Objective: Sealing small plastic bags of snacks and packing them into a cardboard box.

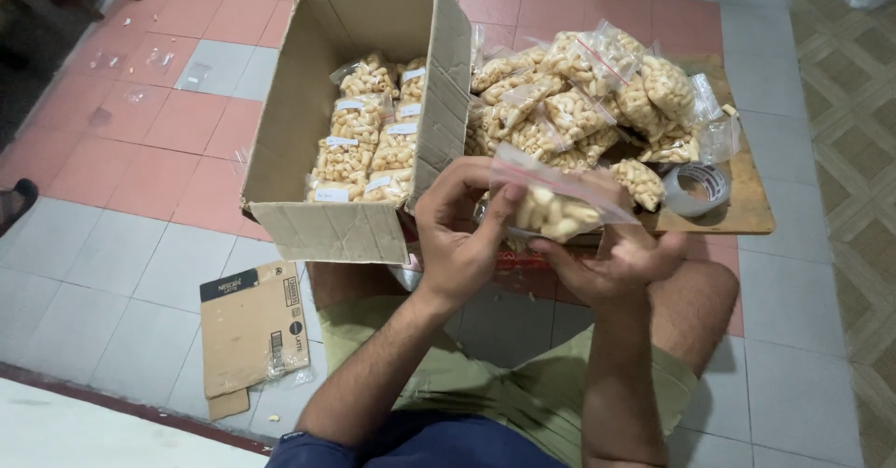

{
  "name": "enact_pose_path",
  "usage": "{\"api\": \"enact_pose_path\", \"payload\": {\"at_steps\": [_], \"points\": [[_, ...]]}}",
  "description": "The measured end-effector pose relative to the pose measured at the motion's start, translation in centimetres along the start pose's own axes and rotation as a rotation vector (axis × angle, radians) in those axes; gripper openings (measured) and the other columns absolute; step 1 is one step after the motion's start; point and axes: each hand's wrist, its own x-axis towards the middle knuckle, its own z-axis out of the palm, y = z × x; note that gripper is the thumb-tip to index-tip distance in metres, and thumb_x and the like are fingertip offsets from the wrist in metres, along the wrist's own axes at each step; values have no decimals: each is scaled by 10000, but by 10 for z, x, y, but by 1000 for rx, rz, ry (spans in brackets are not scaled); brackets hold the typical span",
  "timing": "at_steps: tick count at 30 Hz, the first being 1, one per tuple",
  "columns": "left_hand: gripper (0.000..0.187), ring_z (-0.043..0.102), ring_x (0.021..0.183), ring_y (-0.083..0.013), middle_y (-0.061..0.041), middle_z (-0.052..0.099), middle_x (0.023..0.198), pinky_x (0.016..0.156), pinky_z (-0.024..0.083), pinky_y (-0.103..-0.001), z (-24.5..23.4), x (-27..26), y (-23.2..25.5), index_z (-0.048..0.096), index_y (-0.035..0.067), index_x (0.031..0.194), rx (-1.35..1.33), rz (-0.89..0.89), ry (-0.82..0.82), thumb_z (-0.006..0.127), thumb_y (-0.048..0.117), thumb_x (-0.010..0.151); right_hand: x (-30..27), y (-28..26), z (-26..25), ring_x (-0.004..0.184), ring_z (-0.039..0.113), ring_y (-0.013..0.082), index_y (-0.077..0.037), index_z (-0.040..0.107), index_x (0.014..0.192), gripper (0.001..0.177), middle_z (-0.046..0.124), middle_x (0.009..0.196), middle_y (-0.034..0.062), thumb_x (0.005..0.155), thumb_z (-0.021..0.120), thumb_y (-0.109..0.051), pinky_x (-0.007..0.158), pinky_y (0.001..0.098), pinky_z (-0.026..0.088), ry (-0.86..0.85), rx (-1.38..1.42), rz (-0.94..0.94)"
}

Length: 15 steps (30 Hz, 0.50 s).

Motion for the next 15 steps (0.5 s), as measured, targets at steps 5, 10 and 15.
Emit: {"api": "enact_pose_path", "payload": {"at_steps": [5,10,15], "points": [[201,667,1063,-118,-95,728,1078,950,580,-372,5,0,5,719,22,1170,-73,-89,-21,723,197,1071,-5,-6,-8,1064,729,466,-60,725,1314,493,707,1219,306,880,934,-162,831,566,613,-151,-465,-2],[160,687,1051,-117,-99,765,1028,916,580,-358,-1,-11,-13,739,13,1129,-70,-100,-39,720,156,1061,3,-12,-8,1055,743,456,30,785,1293,562,729,1207,300,860,953,-286,819,547,628,-120,-524,26],[199,664,837,-119,-90,729,883,780,578,-327,5,-9,-4,715,31,915,-34,28,36,688,163,1062,20,-15,-5,1021,699,496,89,732,1310,692,731,1138,283,764,1017,-227,905,547,597,-195,-365,62]]}}
